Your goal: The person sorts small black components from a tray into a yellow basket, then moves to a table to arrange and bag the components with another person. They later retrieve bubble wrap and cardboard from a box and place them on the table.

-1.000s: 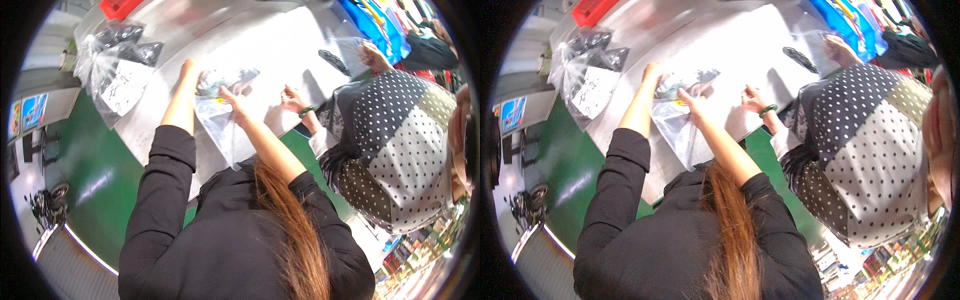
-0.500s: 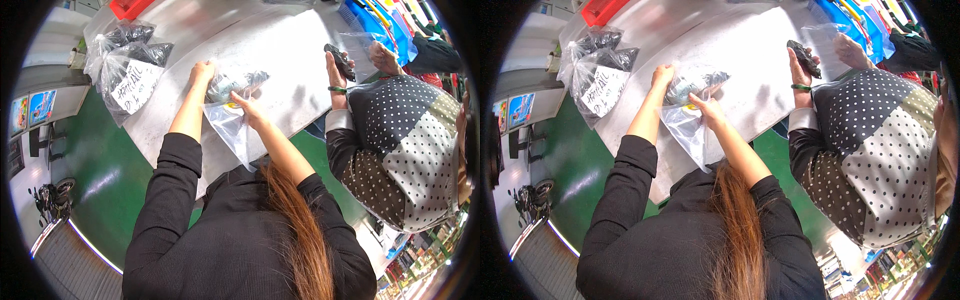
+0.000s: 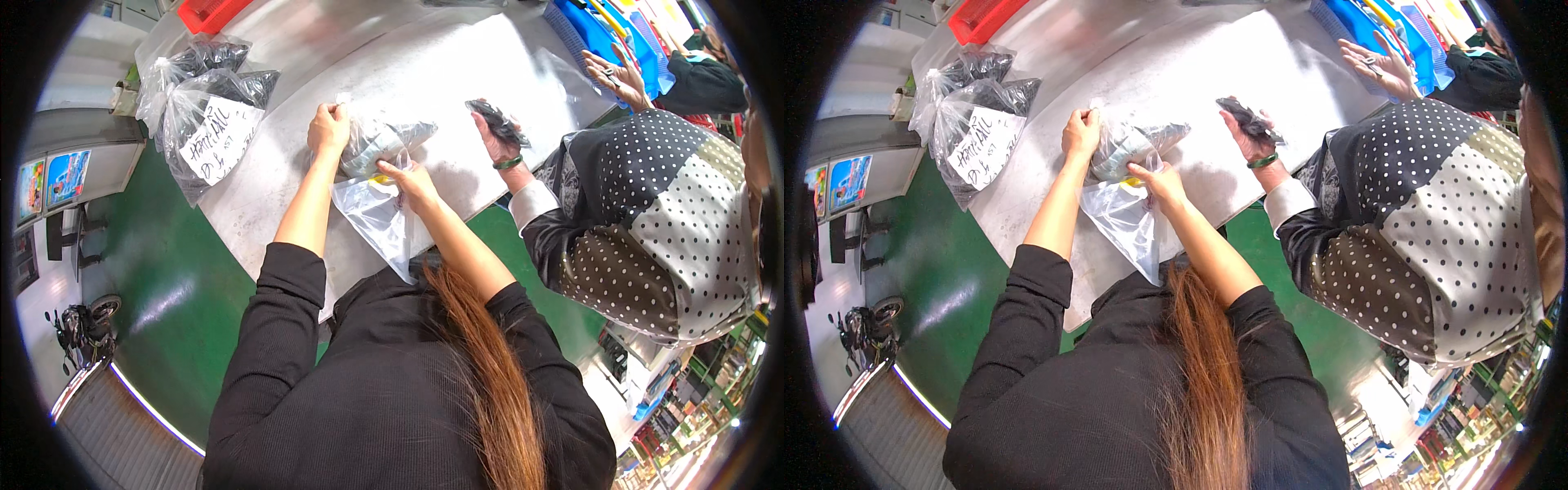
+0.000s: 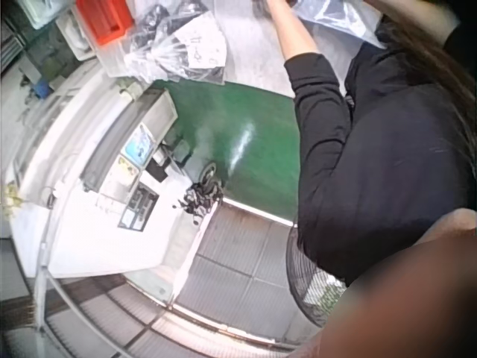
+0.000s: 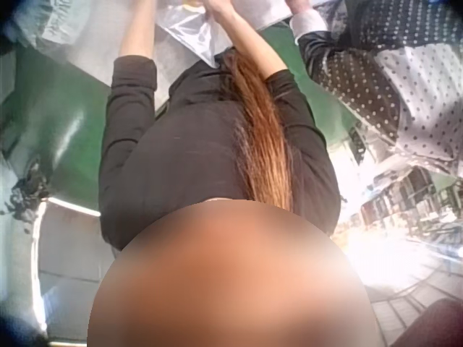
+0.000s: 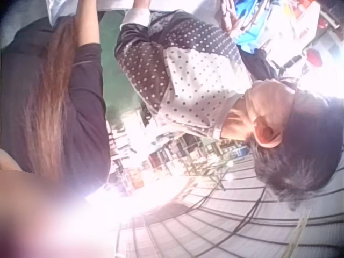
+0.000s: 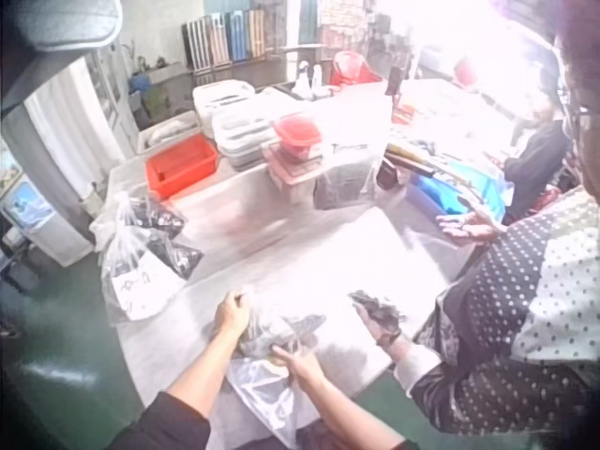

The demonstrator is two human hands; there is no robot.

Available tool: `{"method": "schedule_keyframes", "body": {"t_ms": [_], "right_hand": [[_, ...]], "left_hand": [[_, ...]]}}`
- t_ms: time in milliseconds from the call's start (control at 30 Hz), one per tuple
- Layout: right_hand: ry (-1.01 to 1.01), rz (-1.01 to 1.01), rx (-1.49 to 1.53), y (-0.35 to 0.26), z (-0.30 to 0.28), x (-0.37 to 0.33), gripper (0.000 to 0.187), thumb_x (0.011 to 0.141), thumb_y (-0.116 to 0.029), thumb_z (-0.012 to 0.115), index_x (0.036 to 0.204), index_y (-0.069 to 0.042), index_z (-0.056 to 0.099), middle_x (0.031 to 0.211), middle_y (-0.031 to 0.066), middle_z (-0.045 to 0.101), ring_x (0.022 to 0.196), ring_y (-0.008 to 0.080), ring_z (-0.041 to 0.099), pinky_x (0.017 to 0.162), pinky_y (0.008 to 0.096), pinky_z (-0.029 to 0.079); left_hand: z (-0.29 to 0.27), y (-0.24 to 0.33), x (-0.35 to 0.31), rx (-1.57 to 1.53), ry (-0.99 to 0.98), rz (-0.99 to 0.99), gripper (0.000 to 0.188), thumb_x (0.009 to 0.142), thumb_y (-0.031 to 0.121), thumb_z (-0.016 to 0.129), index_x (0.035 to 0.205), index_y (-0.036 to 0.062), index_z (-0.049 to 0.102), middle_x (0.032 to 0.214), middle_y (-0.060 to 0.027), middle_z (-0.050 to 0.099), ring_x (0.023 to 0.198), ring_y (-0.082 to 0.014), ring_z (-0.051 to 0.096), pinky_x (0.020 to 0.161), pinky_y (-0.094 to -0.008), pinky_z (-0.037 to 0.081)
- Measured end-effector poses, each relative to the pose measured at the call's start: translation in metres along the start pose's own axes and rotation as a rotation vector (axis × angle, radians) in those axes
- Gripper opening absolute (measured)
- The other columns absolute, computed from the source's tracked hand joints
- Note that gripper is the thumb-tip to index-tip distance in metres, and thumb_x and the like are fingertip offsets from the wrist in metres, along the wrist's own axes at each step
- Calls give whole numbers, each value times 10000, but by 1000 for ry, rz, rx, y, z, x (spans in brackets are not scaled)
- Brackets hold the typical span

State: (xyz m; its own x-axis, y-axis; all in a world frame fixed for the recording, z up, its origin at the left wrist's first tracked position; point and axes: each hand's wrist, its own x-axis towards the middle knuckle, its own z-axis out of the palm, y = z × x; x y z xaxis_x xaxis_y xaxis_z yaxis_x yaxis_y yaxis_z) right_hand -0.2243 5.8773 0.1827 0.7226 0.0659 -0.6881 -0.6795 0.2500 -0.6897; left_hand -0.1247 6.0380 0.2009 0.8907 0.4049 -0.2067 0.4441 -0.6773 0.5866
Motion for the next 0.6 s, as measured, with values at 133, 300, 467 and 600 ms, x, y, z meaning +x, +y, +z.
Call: {"method": "schedule_keyframes", "body": {"t_ms": [133, 300, 467, 600], "right_hand": [[-67, 97, -88, -9, -18, -17, 392, 717, -205, 743, 1005, 10, 586, 862, 90, 627, 761, 151, 589, 610, 294, 477], [18, 118, -274, -30, -33, -42, 303, 690, -254, 742, 830, -33, 587, 765, 51, 580, 663, 150, 556, 551, 300, 471], [98, -78, -449, -28, -54, -42, 417, 713, -325, 718, 955, -14, 582, 754, 78, 594, 558, 131, 539, 492, 265, 451], [164, -12, -357, -27, -69, -48, 473, 693, -349, 734, 962, 9, 583, 728, 98, 613, 526, 138, 562, 446, 249, 444]], "left_hand": [[1, -7, -16, -147, 51, 145, 283, 812, 345, 579, 907, 79, 584, 826, -128, 650, 802, -303, 620, 693, -404, 470], [-2, -12, -45, -251, 96, 340, 248, 824, 251, 600, 911, 24, 555, 837, -132, 624, 788, -282, 599, 697, -379, 463], [-13, 3, -70, -375, 123, 372, 213, 842, 198, 593, 924, 10, 535, 817, -124, 590, 736, -254, 577, 680, -348, 465], [-28, 21, -92, -412, 113, 421, 185, 844, 170, 588, 913, 8, 531, 840, -118, 572, 775, -243, 566, 690, -343, 461]]}}
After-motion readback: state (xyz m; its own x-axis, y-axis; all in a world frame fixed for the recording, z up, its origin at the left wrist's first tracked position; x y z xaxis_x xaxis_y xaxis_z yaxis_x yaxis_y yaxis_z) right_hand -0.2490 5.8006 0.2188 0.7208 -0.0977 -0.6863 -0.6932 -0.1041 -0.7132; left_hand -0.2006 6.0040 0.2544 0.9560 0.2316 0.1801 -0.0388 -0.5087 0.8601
